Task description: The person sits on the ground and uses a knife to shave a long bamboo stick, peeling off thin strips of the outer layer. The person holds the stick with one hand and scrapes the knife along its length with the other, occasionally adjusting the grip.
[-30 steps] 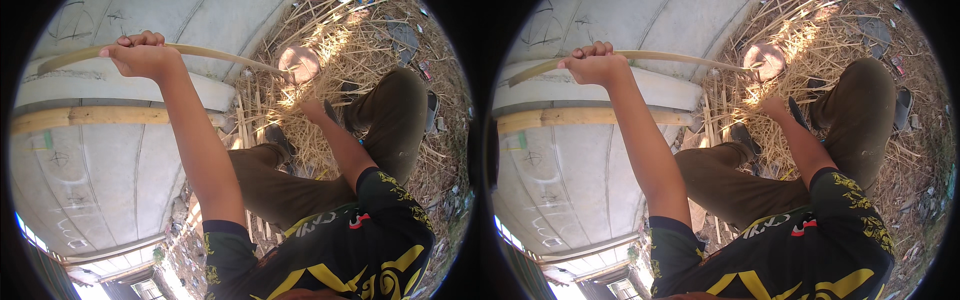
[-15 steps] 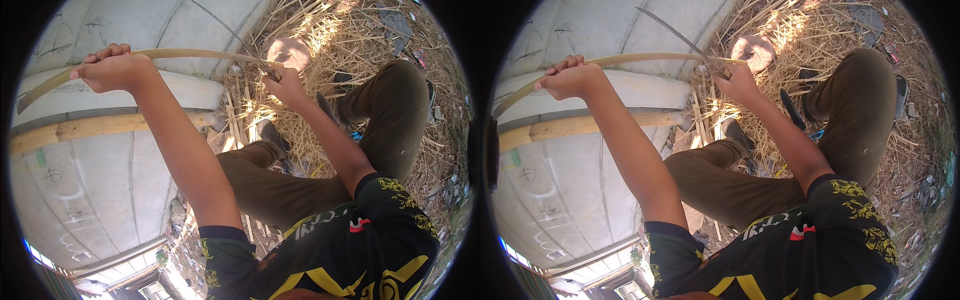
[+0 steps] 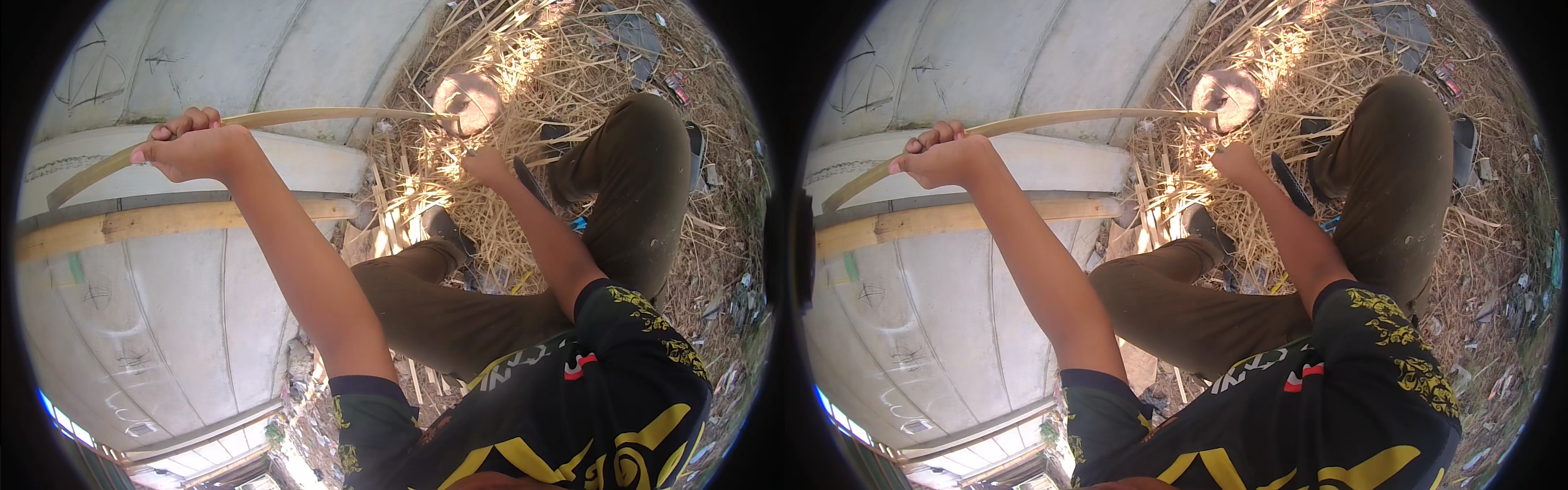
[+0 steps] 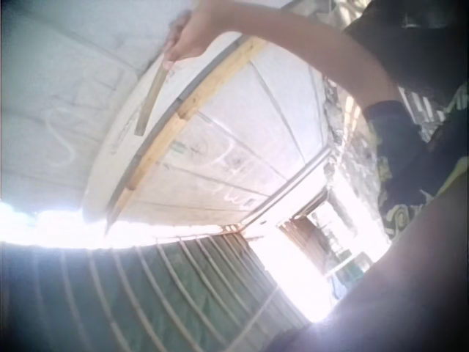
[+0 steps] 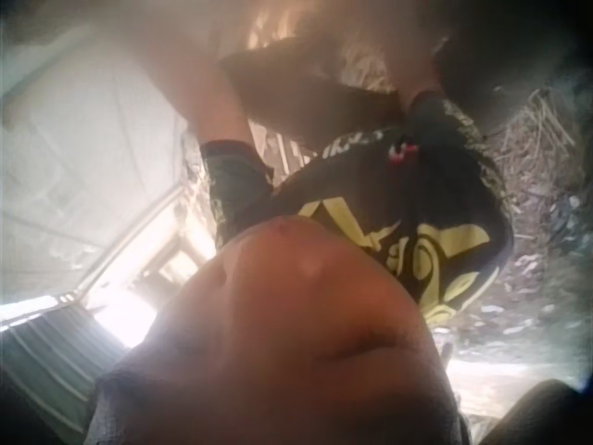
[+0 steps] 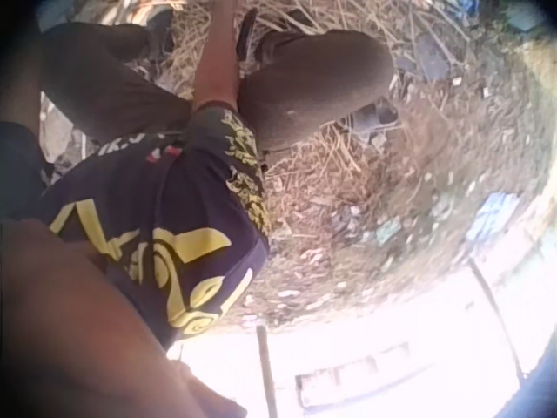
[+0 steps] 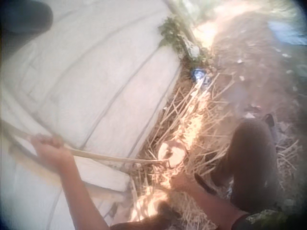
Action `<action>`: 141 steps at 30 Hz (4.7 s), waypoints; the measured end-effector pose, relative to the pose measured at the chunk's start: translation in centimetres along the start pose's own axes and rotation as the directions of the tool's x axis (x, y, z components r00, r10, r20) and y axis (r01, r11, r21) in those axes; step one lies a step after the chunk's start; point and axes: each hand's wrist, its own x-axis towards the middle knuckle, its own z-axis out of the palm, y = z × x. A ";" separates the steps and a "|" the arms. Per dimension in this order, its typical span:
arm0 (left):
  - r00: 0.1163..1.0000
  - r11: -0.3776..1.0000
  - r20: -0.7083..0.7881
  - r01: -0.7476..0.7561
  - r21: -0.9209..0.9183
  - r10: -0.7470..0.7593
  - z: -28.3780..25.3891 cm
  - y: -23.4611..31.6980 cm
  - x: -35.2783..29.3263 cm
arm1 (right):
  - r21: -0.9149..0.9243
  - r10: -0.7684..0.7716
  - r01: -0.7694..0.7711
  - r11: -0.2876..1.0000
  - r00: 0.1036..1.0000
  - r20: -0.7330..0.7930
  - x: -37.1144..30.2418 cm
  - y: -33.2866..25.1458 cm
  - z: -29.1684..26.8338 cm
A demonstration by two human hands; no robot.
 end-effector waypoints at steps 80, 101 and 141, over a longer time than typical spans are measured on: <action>0.816 0.917 0.536 0.358 -0.177 -0.215 1.7 3.6 -2.0 | -0.079 -0.060 0.052 0.996 0.993 -0.099 -0.1 1.2 0.3; 0.895 0.945 0.312 0.324 0.040 -0.320 4.3 0.4 -5.0 | -0.133 0.084 -0.079 0.988 0.996 0.027 -2.2 -2.0 0.3; 0.956 0.957 -0.040 0.291 0.003 -0.291 1.9 -2.1 -3.3 | -0.251 -0.222 0.221 0.942 0.975 0.022 -3.9 -5.5 -1.2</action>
